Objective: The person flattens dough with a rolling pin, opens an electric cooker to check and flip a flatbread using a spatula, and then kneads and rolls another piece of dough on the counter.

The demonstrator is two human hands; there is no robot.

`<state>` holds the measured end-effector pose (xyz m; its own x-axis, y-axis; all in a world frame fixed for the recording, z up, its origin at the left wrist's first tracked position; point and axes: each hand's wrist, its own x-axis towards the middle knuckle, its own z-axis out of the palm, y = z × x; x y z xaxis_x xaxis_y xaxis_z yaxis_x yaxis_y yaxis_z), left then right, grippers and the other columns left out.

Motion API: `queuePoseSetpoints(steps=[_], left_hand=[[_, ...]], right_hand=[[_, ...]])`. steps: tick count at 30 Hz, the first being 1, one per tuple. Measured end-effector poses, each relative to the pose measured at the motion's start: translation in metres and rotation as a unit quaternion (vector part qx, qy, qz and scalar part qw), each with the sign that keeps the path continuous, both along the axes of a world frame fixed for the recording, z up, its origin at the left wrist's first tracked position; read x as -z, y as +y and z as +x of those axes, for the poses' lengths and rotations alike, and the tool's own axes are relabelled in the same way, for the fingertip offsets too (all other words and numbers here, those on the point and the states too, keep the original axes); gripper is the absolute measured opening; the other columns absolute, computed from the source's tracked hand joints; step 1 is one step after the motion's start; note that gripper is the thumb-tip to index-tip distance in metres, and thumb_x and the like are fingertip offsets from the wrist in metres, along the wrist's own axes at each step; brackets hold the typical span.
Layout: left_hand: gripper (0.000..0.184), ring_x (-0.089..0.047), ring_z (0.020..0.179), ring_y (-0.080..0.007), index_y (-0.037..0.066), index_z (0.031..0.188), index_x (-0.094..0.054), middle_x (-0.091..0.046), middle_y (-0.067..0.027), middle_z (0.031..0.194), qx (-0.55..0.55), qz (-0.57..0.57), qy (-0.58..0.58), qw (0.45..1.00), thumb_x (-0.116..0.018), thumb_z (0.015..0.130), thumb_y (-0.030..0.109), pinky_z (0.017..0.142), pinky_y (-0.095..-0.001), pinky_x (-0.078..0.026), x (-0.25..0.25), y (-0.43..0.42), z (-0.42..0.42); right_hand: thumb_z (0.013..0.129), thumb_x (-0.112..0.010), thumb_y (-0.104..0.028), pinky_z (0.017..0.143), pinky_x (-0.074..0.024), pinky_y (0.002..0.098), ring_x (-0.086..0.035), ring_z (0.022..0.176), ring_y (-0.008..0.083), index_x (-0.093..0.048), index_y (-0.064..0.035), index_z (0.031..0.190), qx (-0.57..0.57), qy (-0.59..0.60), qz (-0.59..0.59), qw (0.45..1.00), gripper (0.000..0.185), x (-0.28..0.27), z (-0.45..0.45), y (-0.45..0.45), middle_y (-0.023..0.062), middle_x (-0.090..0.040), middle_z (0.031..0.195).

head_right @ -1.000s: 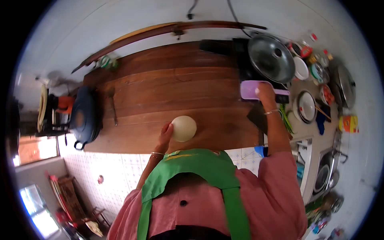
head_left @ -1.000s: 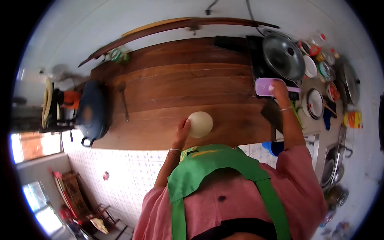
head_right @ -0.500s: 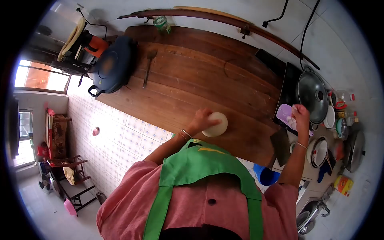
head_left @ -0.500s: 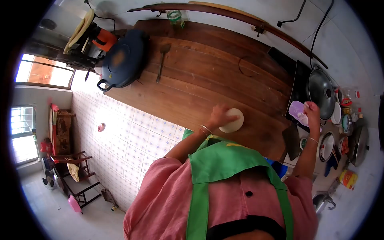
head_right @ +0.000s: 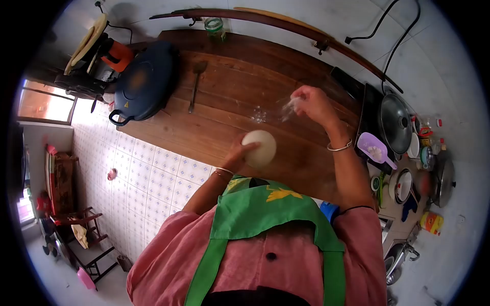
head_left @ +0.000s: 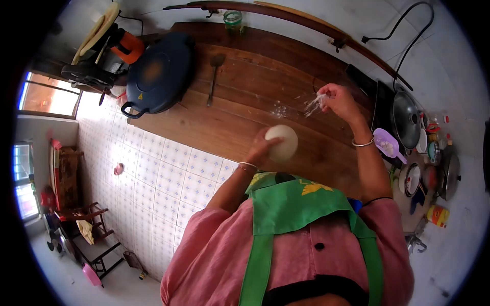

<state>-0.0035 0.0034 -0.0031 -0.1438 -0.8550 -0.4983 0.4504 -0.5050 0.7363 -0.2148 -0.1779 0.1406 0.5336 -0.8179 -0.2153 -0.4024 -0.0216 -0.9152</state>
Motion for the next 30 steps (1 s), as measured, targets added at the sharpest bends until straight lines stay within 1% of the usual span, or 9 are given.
queuePoseSetpoints(steps=[2, 7, 9, 11, 13, 22, 24, 27, 30], left_hand=[[0.065, -0.062, 0.105, -0.0305, 0.003, 0.133, -0.039, -0.056, -0.0133, 0.121, -0.135, -0.002, 0.066, 0.989, -0.074, 0.081, 0.019, 0.084, -0.0487, -0.056, -0.014, -0.011, 0.02], [0.061, -0.053, 0.119, -0.0312, 0.007, 0.137, -0.035, -0.05, -0.0157, 0.128, -0.126, -0.032, 0.21, 0.969, -0.067, 0.087, 0.021, 0.09, -0.051, -0.052, -0.032, -0.064, 0.028], [0.06, -0.051, 0.12, -0.0338, 0.008, 0.136, -0.04, -0.049, -0.0165, 0.129, -0.054, -0.04, 0.088, 0.994, -0.069, 0.087, 0.026, 0.094, -0.0485, -0.05, -0.028, -0.083, 0.019], [0.056, -0.05, 0.121, -0.0312, 0.004, 0.132, -0.048, -0.048, -0.0176, 0.132, -0.004, -0.103, -0.191, 0.976, -0.07, 0.087, 0.029, 0.096, -0.0425, -0.047, 0.069, -0.101, 0.016], [0.053, -0.053, 0.117, -0.0272, -0.001, 0.126, -0.054, -0.052, -0.0171, 0.128, -0.121, -0.205, -0.3, 0.924, -0.071, 0.086, 0.029, 0.097, -0.0376, -0.046, 0.085, -0.106, 0.026], [0.024, -0.06, 0.08, -0.0099, 0.002, 0.107, -0.061, -0.064, -0.0026, 0.088, -0.101, 0.015, -0.065, 0.993, -0.066, 0.09, 0.018, 0.068, -0.0242, -0.048, 0.062, -0.048, 0.119], [0.022, -0.06, 0.08, -0.0095, 0.003, 0.105, -0.061, -0.064, -0.0022, 0.087, -0.109, 0.026, -0.061, 0.992, -0.065, 0.09, 0.018, 0.068, -0.0241, -0.048, 0.054, -0.046, 0.124], [0.019, -0.06, 0.081, -0.0094, 0.003, 0.103, -0.062, -0.064, -0.0019, 0.086, -0.113, 0.034, -0.057, 0.991, -0.065, 0.09, 0.017, 0.068, -0.0242, -0.048, 0.052, -0.051, 0.124], [0.019, -0.061, 0.083, -0.0102, 0.003, 0.103, -0.062, -0.064, -0.0022, 0.088, -0.096, 0.024, -0.066, 0.993, -0.066, 0.09, 0.017, 0.07, -0.0246, -0.049, 0.051, -0.056, 0.123]], right_hand=[[0.088, -0.06, -0.005, 0.056, -0.0525, 0.0238, -0.062, 0.065, 0.0099, -0.061, 0.0019, 0.1, 0.013, 0.028, -0.033, 0.999, 0.013, 0.01, 0.004, -0.003, 0.0049, -0.064, 0.08], [0.087, -0.061, -0.009, 0.059, -0.0537, 0.0258, -0.064, 0.065, 0.0121, -0.062, 0.0033, 0.098, 0.049, 0.066, 0.014, 0.996, 0.016, -0.013, 0.038, 0.009, 0.007, -0.066, 0.077], [0.087, -0.06, -0.008, 0.06, -0.0542, 0.0259, -0.066, 0.069, 0.0134, -0.062, 0.0039, 0.099, 0.14, 0.054, -0.038, 0.988, 0.017, -0.015, 0.044, 0.007, 0.0084, -0.067, 0.079], [0.087, -0.06, -0.009, 0.059, -0.0541, 0.0259, -0.066, 0.069, 0.0135, -0.062, 0.0039, 0.099, 0.111, 0.066, -0.01, 0.992, 0.018, -0.019, 0.046, 0.012, 0.0086, -0.067, 0.079], [0.087, -0.061, -0.009, 0.058, -0.0539, 0.0258, -0.066, 0.069, 0.0136, -0.062, 0.0038, 0.1, 0.089, 0.075, 0.018, 0.993, 0.018, -0.018, 0.046, 0.01, 0.0088, -0.067, 0.08], [0.086, -0.06, -0.007, 0.055, -0.0522, 0.0261, -0.064, 0.065, 0.0132, -0.062, 0.0024, 0.098, 0.188, 0.107, 0.029, 0.976, 0.016, 0.025, 0.074, 0.014, 0.0093, -0.068, 0.08], [0.089, -0.06, -0.009, 0.056, -0.0514, 0.0243, -0.066, 0.071, 0.0131, -0.059, 0.0012, 0.105, 0.035, 0.171, 0.074, 0.982, 0.02, 0.046, 0.063, 0.013, 0.0075, -0.067, 0.089], [0.09, -0.058, -0.009, 0.056, -0.0509, 0.0244, -0.066, 0.072, 0.0133, -0.059, 0.0, 0.106, 0.206, 0.04, 0.039, 0.977, 0.019, 0.057, 0.065, 0.017, 0.0073, -0.068, 0.089], [0.09, -0.055, -0.007, 0.06, -0.052, 0.0245, -0.066, 0.076, 0.0134, -0.061, -0.0011, 0.105, 0.096, 0.166, 0.108, 0.976, 0.017, 0.064, 0.07, 0.019, 0.0084, -0.068, 0.091]])
